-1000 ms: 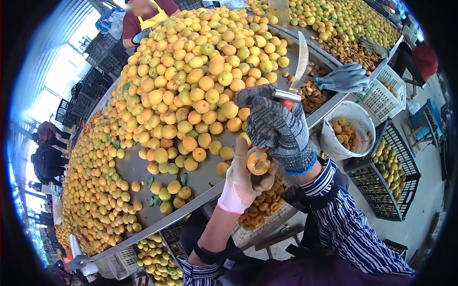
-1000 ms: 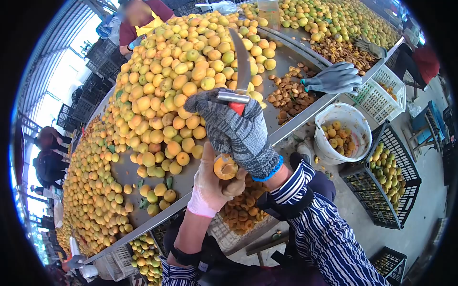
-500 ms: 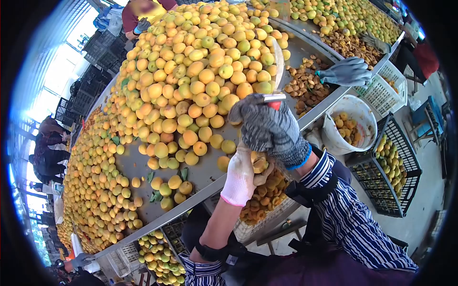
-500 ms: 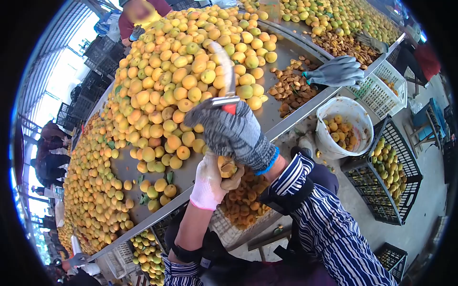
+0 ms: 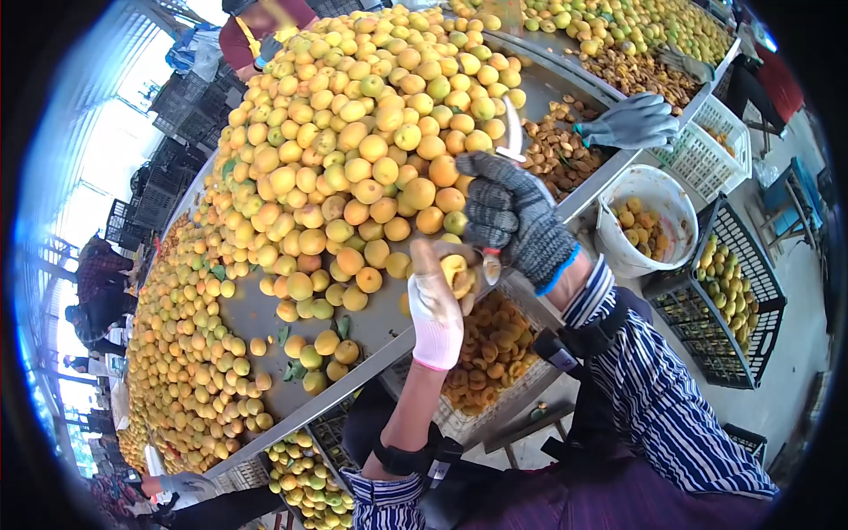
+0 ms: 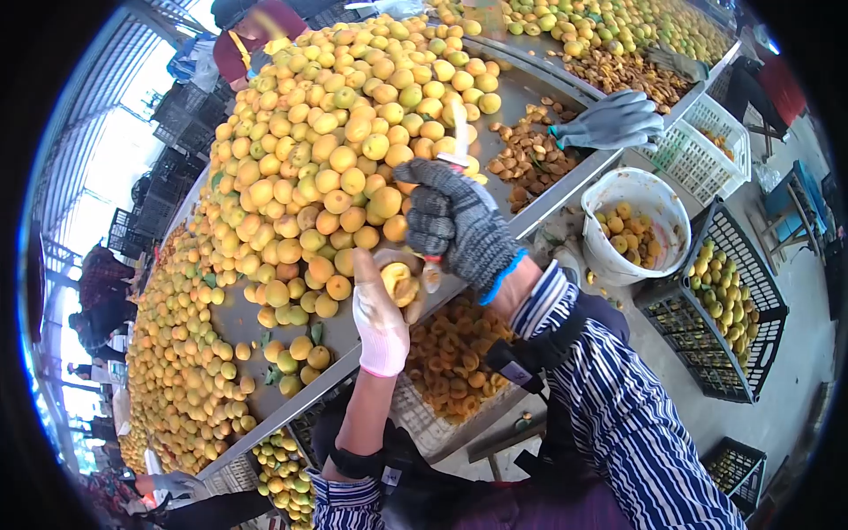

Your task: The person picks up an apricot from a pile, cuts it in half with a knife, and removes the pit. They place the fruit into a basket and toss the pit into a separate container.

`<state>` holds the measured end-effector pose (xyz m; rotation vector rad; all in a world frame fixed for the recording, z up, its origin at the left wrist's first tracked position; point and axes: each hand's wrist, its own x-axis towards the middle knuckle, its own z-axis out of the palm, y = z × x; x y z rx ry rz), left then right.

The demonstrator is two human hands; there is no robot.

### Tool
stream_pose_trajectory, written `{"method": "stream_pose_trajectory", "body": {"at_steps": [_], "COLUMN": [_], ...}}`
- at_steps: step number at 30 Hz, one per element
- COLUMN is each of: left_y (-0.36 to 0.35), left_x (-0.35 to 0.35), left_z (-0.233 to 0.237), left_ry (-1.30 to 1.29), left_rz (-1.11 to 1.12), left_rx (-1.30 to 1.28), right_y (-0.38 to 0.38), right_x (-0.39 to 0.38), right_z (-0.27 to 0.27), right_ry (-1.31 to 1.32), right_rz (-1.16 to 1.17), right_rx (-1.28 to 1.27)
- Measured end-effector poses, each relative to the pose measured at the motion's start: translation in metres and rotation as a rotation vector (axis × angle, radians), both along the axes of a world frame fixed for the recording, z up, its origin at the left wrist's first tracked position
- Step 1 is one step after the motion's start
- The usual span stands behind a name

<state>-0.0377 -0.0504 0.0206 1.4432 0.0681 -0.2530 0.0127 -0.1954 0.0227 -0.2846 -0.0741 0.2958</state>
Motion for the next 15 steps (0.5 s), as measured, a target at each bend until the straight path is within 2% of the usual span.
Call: {"method": "stream_pose_trajectory", "body": {"at_steps": [1, 2, 4, 6, 8, 11, 15], "left_y": [0.006, 0.011, 0.012, 0.021, 0.022, 0.024, 0.019], "left_x": [0.002, 0.004, 0.006, 0.006, 0.012, 0.013, 0.015], "left_z": [0.005, 0.01, 0.008, 0.004, -0.002, -0.007, -0.005], "left_ry": [-0.055, -0.112, -0.178, -0.251, -0.475, -0.559, -0.445], "left_rz": [-0.009, -0.016, 0.048, 0.063, 0.103, 0.092, 0.126], "left_rx": [-0.009, -0.016, 0.005, 0.116, 0.238, 0.378, 0.323], "right_y": [-0.003, -0.009, 0.0, 0.013, 0.019, 0.021, 0.017], "right_x": [-0.003, -0.01, -0.017, -0.015, -0.013, -0.014, -0.014], "right_z": [0.006, 0.015, 0.044, 0.01, -0.011, -0.011, -0.002], "right_ry": [-0.012, -0.041, -0.09, -0.326, -0.478, -0.58, -0.615], "right_rz": [-0.046, -0.05, -0.238, -0.277, -0.219, -0.211, -0.153], "right_rx": [-0.082, -0.348, -1.383, -1.158, -1.244, -1.342, -1.397]}}
